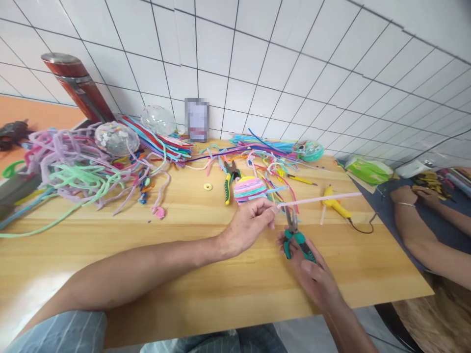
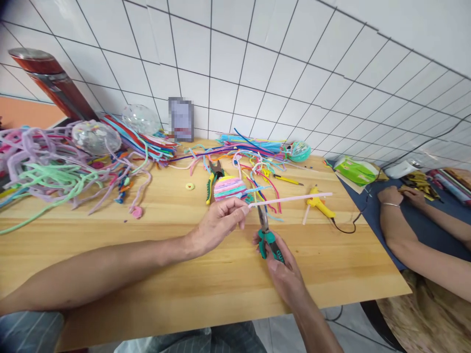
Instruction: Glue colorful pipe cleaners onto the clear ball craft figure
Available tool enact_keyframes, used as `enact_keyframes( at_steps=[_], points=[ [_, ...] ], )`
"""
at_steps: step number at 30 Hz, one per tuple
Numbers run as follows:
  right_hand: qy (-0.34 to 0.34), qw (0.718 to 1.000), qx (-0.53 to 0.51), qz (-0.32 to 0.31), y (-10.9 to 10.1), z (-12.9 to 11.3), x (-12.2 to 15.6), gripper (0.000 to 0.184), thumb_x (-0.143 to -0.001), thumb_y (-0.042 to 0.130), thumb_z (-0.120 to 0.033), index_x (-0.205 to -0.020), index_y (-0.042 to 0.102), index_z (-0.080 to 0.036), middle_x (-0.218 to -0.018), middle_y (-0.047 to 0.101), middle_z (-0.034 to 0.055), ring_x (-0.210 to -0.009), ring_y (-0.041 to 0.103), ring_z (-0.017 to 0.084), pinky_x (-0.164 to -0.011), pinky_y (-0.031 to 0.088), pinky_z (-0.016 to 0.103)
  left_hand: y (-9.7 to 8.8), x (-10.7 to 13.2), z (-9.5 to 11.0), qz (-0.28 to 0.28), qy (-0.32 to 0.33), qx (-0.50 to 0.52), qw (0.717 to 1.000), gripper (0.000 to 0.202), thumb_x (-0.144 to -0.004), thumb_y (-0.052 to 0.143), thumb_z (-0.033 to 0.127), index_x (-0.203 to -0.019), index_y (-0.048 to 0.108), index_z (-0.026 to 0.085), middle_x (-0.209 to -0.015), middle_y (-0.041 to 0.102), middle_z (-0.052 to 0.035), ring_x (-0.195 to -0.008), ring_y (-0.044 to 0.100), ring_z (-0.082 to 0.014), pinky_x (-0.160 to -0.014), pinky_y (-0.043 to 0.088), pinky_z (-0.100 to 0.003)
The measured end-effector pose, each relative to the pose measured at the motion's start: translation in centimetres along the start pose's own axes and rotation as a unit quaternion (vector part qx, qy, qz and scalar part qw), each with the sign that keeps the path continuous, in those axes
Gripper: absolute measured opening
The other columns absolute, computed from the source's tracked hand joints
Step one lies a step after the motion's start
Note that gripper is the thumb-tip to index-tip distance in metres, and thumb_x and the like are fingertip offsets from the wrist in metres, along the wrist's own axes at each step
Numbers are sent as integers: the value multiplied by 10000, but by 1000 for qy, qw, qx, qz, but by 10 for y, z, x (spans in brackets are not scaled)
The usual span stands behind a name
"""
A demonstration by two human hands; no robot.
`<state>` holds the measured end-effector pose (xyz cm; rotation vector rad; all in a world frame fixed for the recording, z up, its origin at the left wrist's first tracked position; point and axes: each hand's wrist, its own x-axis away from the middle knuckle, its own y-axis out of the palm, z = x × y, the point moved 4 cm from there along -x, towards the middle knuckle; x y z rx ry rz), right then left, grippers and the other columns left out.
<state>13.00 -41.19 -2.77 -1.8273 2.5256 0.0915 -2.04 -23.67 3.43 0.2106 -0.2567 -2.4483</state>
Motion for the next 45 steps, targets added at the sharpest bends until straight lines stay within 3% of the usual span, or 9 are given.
enact_keyframes(
  at_steps=[4, 10, 17, 28, 36, 45],
  points=[
    [5, 998, 49, 26, -2, 12, 4, 604, -963, 725, -657, -1488, 685, -360, -1286, 794, 136, -1136, 759, 333, -1019, 603, 550, -1, 2, -4, -7, 22, -24, 999, 388, -1006, 637, 560, -891, 651, 190, -684, 629, 27, -632, 526, -116, -643, 412, -259],
    [4, 996, 86, 29, -1, 10, 2, 604, -954, 723, -685, -1421, 721, -303, -1250, 799, 146, -1088, 762, 336, -991, 621, 521, -1, 6, -4, -35, 43, -71, 996, 257, -1021, 598, 372, -853, 654, 186, -709, 637, 22, -664, 568, -117, -666, 438, -247],
    [-4, 994, 106, 31, 3, 10, -3, 581, -967, 704, -691, -1406, 716, -312, -1216, 800, 130, -1036, 772, 316, -957, 640, 497, 4, 6, -6, -72, 30, -82, 994, 223, -1026, 561, 256, -828, 645, 198, -693, 656, 30, -653, 602, -118, -655, 464, -230],
    [1, 989, 145, 35, 3, 17, -2, 521, -995, 676, -630, -1391, 686, -292, -1093, 790, 113, -1004, 762, 303, -886, 646, 453, 5, 7, -9, -75, 2, -79, 994, 217, -1031, 566, 210, -827, 639, 203, -684, 694, 33, -665, 659, -129, -669, 491, -233],
    [2, 995, 93, 31, 8, 16, -3, 421, -1004, 710, -597, -1311, 684, -309, -1142, 786, 88, -950, 737, 259, -789, 601, 380, 4, 6, -12, -73, 17, -85, 994, 205, -1030, 561, 201, -840, 640, 204, -677, 701, 38, -646, 636, -122, -649, 454, -235],
    [25, 995, 87, 32, 6, 20, 1, 440, -1002, 736, -578, -1332, 671, -295, -1183, 759, 90, -1014, 708, 271, -862, 576, 394, 5, 8, -11, -83, -3, -88, 993, 222, -1027, 550, 205, -816, 617, 204, -696, 698, 35, -669, 640, -122, -673, 462, -233]
  ],
)
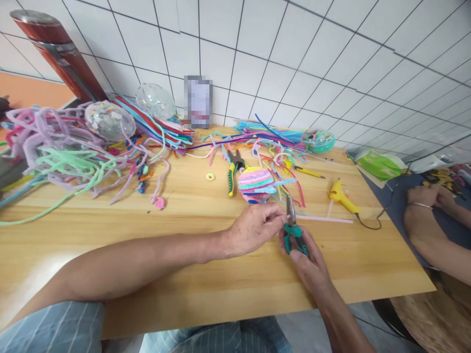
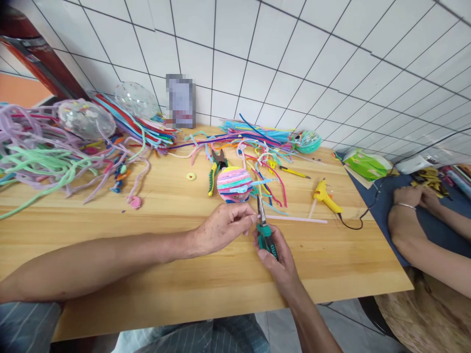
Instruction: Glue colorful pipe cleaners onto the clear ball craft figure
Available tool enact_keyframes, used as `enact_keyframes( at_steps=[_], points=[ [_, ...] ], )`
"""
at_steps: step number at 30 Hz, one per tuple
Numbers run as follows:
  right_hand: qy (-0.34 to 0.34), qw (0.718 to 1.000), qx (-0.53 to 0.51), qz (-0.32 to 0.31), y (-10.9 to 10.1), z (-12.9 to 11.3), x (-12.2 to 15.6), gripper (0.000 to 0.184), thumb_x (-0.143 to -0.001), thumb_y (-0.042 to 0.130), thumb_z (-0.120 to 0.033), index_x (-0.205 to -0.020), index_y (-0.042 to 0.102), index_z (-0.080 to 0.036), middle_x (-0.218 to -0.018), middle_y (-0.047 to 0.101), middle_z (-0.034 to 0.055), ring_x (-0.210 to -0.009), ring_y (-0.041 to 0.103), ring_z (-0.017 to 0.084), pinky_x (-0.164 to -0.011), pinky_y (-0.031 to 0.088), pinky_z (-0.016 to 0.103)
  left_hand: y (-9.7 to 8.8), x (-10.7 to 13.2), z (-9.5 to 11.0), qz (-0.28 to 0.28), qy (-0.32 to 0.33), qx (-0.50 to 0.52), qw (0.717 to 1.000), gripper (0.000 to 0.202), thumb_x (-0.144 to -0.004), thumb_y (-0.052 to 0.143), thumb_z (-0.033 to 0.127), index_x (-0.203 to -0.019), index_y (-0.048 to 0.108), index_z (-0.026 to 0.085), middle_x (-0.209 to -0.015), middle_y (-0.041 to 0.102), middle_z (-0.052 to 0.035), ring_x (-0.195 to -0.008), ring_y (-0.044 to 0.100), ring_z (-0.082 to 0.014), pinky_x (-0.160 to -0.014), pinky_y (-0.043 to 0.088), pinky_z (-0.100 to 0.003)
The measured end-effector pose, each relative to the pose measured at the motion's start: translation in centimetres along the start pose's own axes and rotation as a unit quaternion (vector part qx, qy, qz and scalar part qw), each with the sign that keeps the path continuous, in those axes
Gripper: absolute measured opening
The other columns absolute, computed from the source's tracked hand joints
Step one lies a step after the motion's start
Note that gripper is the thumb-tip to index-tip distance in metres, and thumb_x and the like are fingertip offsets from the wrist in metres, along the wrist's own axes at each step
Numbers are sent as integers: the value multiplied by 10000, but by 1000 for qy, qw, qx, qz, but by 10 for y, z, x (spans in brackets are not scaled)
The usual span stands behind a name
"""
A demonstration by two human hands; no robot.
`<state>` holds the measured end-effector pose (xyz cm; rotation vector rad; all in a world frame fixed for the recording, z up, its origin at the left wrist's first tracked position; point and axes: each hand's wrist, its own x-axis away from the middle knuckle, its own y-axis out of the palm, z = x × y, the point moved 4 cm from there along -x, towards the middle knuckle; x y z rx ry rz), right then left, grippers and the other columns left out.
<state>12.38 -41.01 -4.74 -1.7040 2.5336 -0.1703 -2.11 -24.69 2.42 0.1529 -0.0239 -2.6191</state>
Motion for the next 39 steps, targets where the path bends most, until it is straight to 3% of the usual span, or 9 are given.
enact_keyframes(
  at_steps=[7, 11, 17, 20, 23, 27, 32, 36, 39],
  points=[
    [-14, 1000, 19, -1, 2, -11, -3, 365, -1002, 755, -549, -1271, 690, -310, -1134, 761, 56, -913, 677, 217, -802, 557, 332, -2, -1, -5, 0, 12, -20, 1000, 214, -1010, 536, 213, -816, 624, 194, -727, 670, 26, -674, 565, -120, -661, 429, -242],
    [-35, 997, 72, 14, 5, -24, -5, 283, -996, 764, -521, -1132, 692, -284, -982, 742, 25, -801, 657, 183, -724, 541, 290, -2, 0, -6, 2, 22, -37, 999, 236, -1022, 539, 254, -811, 623, 189, -722, 614, 32, -673, 543, -117, -651, 410, -246],
    [-61, 984, 160, 47, 5, -35, -2, 145, -1002, 721, -388, -1056, 645, -277, -875, 700, -8, -725, 633, 157, -667, 518, 255, 2, 6, -5, -13, -1, -43, 999, 231, -1034, 534, 295, -866, 646, 184, -709, 582, 36, -645, 508, -118, -611, 379, -249],
    [-49, 984, 166, 33, 3, -35, 0, 131, -998, 715, -374, -1037, 644, -272, -865, 692, -8, -726, 643, 155, -670, 530, 251, 3, 8, -5, -17, -4, -47, 999, 239, -1036, 542, 303, -859, 651, 186, -701, 576, 37, -650, 512, -120, -621, 377, -252],
    [-28, 987, 157, 4, 0, -34, 1, 192, -992, 720, -417, -1101, 664, -269, -903, 712, 8, -758, 673, 168, -693, 562, 264, 3, 7, -5, -16, -4, -49, 999, 259, -1043, 537, 307, -840, 644, 187, -703, 585, 35, -662, 518, -120, -640, 383, -251],
    [-2, 983, 179, -43, -8, -35, 2, 446, -1001, 699, -511, -1371, 676, -262, -1092, 777, 74, -931, 747, 231, -847, 631, 344, 1, 6, -6, -6, -10, -39, 999, 268, -1030, 541, 322, -813, 629, 191, -698, 594, 33, -656, 519, -119, -640, 381, -251],
    [16, 962, 263, -74, -38, -41, 13, 624, -969, 735, -559, -1523, 662, -279, -1533, 702, 141, -1426, 658, 364, -1199, 551, 526, -1, 6, -9, 17, -3, -16, 1000, 316, -1022, 560, 426, -805, 609, 202, -681, 578, 36, -630, 473, -118, -612, 354, -256],
    [40, 940, 330, -74, -77, -37, 24, 603, -918, 769, -524, -1466, 710, -281, -1505, 732, 134, -1393, 690, 375, -1202, 558, 538, -3, 2, -15, 42, -3, -13, 999, 372, -1020, 564, 501, -794, 605, 208, -665, 572, 39, -635, 473, -122, -632, 369, -269],
    [58, 925, 375, -4, -114, -25, 26, 608, -902, 752, -583, -1421, 726, -267, -1452, 758, 136, -1329, 723, 372, -1170, 578, 528, -3, -1, -22, 36, -13, -15, 999, 374, -1015, 564, 515, -801, 604, 211, -663, 570, 43, -630, 474, -122, -632, 368, -273]
  ],
)
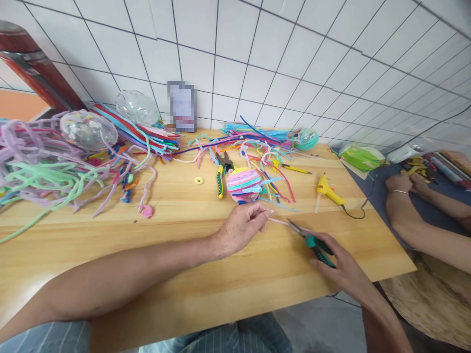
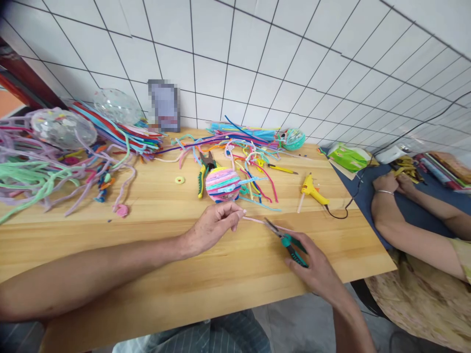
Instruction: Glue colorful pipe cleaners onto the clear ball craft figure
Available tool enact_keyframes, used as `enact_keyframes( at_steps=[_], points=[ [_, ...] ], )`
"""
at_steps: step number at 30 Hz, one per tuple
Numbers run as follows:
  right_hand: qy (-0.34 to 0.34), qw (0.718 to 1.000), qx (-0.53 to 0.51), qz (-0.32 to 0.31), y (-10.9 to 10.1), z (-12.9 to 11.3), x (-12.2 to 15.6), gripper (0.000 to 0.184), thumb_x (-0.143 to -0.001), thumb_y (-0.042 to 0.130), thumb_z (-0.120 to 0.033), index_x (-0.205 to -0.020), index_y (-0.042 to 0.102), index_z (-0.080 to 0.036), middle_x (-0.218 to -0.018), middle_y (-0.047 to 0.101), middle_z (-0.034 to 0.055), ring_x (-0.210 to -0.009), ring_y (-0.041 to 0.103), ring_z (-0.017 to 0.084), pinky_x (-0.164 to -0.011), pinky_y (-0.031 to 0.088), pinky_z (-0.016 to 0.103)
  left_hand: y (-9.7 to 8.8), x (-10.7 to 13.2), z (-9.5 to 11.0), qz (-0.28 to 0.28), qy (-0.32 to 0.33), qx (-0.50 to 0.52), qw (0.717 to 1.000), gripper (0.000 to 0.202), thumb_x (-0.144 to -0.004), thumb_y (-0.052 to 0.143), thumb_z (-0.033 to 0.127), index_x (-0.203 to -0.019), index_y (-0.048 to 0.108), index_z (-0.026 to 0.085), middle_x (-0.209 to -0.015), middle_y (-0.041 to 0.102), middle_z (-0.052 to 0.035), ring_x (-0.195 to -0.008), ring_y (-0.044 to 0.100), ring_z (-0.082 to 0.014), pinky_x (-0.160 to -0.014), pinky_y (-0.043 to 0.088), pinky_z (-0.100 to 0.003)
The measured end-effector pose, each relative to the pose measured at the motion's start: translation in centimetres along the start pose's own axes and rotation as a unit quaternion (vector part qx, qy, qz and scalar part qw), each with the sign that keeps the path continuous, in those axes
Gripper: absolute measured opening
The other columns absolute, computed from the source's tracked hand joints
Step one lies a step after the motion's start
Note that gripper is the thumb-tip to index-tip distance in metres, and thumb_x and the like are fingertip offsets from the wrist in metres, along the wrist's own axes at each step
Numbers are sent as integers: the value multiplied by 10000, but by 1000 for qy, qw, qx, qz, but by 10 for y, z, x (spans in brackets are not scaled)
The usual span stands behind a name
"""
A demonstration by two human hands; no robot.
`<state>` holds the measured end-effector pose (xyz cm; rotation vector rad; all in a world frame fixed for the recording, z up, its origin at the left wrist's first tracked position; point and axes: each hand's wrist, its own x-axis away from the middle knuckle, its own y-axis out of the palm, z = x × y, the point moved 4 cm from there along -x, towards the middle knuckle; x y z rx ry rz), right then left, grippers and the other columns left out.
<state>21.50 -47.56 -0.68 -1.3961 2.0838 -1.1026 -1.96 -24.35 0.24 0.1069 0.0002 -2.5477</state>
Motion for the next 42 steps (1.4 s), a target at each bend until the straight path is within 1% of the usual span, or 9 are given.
enact_keyframes(
  at_steps=[5, 10, 14, 17, 21, 24, 27, 33, 42],
  points=[
    [28, 978, 103, 180, -21, 55, -11, 695, -882, 699, -769, -1313, 740, -225, -1293, 787, 171, -1204, 742, 393, -1093, 589, 587, 1, -1, -13, -17, -42, -12, 999, 293, -982, 576, 466, -848, 624, 209, -673, 587, 47, -628, 479, -125, -616, 350, -269],
    [-42, 958, 188, 211, -16, 75, -19, 806, -891, 626, -887, -1274, 755, -190, -1231, 786, 217, -1173, 727, 450, -1072, 559, 689, -1, -3, -17, -15, -67, 27, 997, 160, -911, 612, 336, -962, 668, 195, -690, 615, 54, -667, 523, -131, -661, 390, -261],
    [-81, 954, 169, 234, -16, 42, -21, 775, -891, 652, -885, -1253, 782, -213, -1308, 783, 228, -1241, 715, 472, -1092, 541, 713, 0, -4, -12, -45, -90, 68, 993, 307, -953, 617, 466, -1049, 685, 182, -780, 665, 35, -599, 453, -108, -574, 351, -255],
    [-96, 967, 80, 224, -9, -13, -24, 497, -1002, 703, -655, -1302, 793, -269, -1331, 796, 154, -1250, 739, 372, -1107, 579, 579, 4, -2, -7, -75, -94, 91, 989, 441, -956, 637, 602, -1070, 677, 177, -838, 683, 18, -567, 425, -92, -527, 322, -253],
    [-140, 981, -57, 124, 18, -90, -43, 411, -1022, 747, -542, -1352, 787, -302, -1129, 846, 68, -974, 791, 255, -920, 647, 416, 9, 3, -2, -90, -91, 94, 987, 456, -965, 643, 633, -993, 671, 178, -816, 659, 19, -569, 395, -81, -533, 305, -247],
    [-166, 976, -98, 99, 31, -121, -57, 269, -1011, 771, -512, -1139, 846, -287, -963, 840, 42, -835, 769, 221, -833, 640, 369, 10, 5, 0, -103, -98, 87, 986, 401, -990, 629, 582, -978, 668, 184, -784, 633, 28, -575, 397, -86, -542, 315, -244],
    [-173, 975, -103, 97, 32, -130, -64, 282, -1013, 757, -533, -942, 839, -273, -840, 812, 36, -763, 744, 213, -770, 624, 350, 8, 6, 4, -110, -100, 82, 985, 315, -1010, 599, 486, -943, 662, 185, -769, 629, 27, -582, 408, -91, -546, 323, -239],
    [-182, 978, -77, 64, 27, -130, -62, 248, -1015, 733, -480, -892, 789, -272, -806, 796, 23, -733, 733, 203, -717, 612, 319, 10, 7, 5, -134, -96, 67, 984, 276, -1036, 565, 441, -970, 664, 191, -771, 654, 26, -579, 418, -98, -530, 324, -236],
    [-183, 964, -77, 177, 39, -121, -54, 149, -1030, 694, -394, -948, 748, -282, -874, 799, 31, -810, 764, 211, -790, 633, 341, 12, 10, 2, -117, -80, 81, 987, 404, -1048, 561, 582, -927, 626, 201, -751, 632, 33, -540, 367, -88, -494, 287, -243]
  ],
)
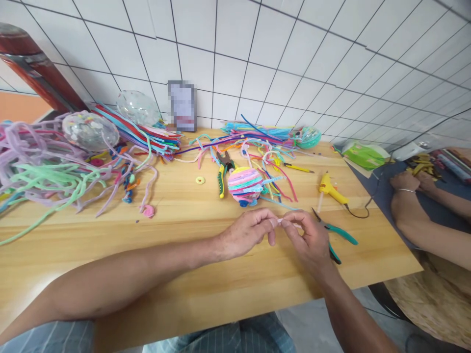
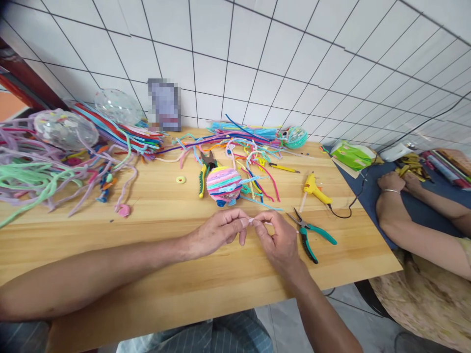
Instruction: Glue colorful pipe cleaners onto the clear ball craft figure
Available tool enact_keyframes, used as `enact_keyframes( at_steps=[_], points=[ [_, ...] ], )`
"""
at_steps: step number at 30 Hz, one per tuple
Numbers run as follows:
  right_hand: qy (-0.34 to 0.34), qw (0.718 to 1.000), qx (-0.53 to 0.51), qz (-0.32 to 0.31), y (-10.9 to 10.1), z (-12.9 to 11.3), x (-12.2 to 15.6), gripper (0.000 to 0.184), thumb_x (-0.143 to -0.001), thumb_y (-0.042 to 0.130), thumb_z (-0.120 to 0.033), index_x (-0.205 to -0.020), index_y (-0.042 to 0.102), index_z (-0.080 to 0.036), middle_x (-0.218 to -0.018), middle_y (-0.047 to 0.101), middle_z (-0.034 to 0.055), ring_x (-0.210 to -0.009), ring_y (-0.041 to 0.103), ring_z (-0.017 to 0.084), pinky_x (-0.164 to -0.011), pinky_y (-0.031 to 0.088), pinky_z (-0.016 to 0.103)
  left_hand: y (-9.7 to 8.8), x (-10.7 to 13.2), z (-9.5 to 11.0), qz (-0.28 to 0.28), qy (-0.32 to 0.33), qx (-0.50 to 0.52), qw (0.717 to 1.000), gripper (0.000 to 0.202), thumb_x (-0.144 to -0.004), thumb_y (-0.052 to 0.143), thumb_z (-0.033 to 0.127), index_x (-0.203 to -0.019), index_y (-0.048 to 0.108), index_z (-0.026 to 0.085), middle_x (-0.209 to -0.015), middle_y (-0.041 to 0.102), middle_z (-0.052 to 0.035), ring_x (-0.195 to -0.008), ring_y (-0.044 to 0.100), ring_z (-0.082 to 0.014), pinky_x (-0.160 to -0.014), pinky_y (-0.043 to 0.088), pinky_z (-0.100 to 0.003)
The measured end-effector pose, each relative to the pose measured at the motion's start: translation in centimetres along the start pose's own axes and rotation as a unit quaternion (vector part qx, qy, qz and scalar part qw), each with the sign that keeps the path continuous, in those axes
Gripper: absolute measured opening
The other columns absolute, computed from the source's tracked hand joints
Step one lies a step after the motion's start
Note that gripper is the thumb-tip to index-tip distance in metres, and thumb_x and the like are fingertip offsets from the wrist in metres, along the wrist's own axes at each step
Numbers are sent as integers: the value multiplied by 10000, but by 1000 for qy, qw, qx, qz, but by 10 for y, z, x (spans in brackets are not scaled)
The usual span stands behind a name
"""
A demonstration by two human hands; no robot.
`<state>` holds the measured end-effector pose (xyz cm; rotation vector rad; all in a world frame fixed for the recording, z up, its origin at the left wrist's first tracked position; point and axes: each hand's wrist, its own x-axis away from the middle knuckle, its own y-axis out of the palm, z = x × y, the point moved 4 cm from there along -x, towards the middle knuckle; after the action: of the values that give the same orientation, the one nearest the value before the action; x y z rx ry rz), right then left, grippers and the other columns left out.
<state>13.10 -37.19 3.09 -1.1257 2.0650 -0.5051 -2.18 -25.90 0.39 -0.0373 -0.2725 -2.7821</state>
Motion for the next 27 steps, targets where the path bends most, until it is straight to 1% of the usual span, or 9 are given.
enact_keyframes(
  at_steps=[2, 5, 6, 8, 10, 15, 19, 23, 27],
  points=[
    [24, 998, -61, -15, 1, 4, -1, 147, -1033, 716, -419, -1040, 755, -278, -960, 816, 41, -856, 778, 208, -812, 644, 339, -2, 0, -2, 4, -1, 10, 1000, 446, -1049, 559, 618, -916, 632, 199, -719, 593, 40, -529, 348, -87, -489, 269, -248],
    [61, 989, -125, -57, 3, 7, -5, 253, -1021, 748, -478, -1177, 762, -279, -1088, 827, 61, -932, 791, 217, -857, 656, 352, -3, -1, -2, 12, -2, 10, 1000, 478, -1050, 565, 641, -888, 633, 197, -708, 566, 39, -553, 362, -91, -507, 278, -244],
    [68, 987, -130, -70, 4, 7, -6, 264, -1015, 755, -498, -1157, 772, -277, -1076, 826, 59, -927, 789, 219, -858, 655, 355, -4, -1, -1, 13, 0, 6, 1000, 480, -1047, 572, 640, -874, 629, 196, -709, 562, 37, -568, 369, -93, -518, 283, -241],
    [74, 986, -121, -84, 5, 7, -9, 259, -1002, 764, -521, -1020, 791, -264, -967, 817, 47, -869, 772, 215, -820, 641, 344, -4, -1, 1, 14, 2, -4, 1000, 471, -1039, 586, 628, -855, 624, 196, -696, 544, 38, -589, 373, -98, -535, 285, -238],
    [79, 988, -108, -74, 5, 6, -11, 281, -995, 766, -516, -898, 781, -254, -860, 796, 34, -800, 748, 204, -768, 621, 327, -4, -1, 1, 15, -4, -15, 1000, 444, -1039, 587, 598, -856, 631, 196, -684, 524, 44, -596, 374, -105, -546, 290, -241],
    [105, 986, -129, -30, 2, 11, -10, 265, -994, 765, -497, -898, 780, -251, -849, 807, 38, -777, 767, 209, -744, 638, 330, -7, -4, -3, 12, -2, -49, 999, 341, -1049, 564, 461, -844, 624, 195, -714, 560, 43, -642, 437, -113, -623, 346, -253],
    [67, 995, -69, -24, 0, 12, -6, 232, -973, 784, -476, -1072, 834, -272, -1001, 865, 57, -880, 820, 247, -814, 664, 372, -8, -5, -4, 17, 20, -100, 995, 304, -1070, 524, 370, -822, 579, 203, -688, 525, 55, -661, 474, -122, -677, 380, -259],
    [11, 998, 5, -57, -4, 9, -4, 222, -1034, 713, -461, -977, 870, -314, -923, 872, 31, -853, 824, 260, -814, 658, 385, -9, -5, -3, 4, 16, -134, 991, 313, -1087, 534, 395, -856, 617, 200, -689, 548, 54, -655, 489, -124, -667, 387, -256],
    [-3, 999, 28, -35, -11, 14, -9, 258, -1052, 697, -502, -984, 868, -321, -912, 863, 21, -828, 810, 260, -785, 641, 393, -12, -5, 1, -4, -6, -162, 987, 362, -1088, 540, 387, -793, 619, 193, -670, 593, 39, -624, 492, -118, -637, 378, -251]
  ],
)
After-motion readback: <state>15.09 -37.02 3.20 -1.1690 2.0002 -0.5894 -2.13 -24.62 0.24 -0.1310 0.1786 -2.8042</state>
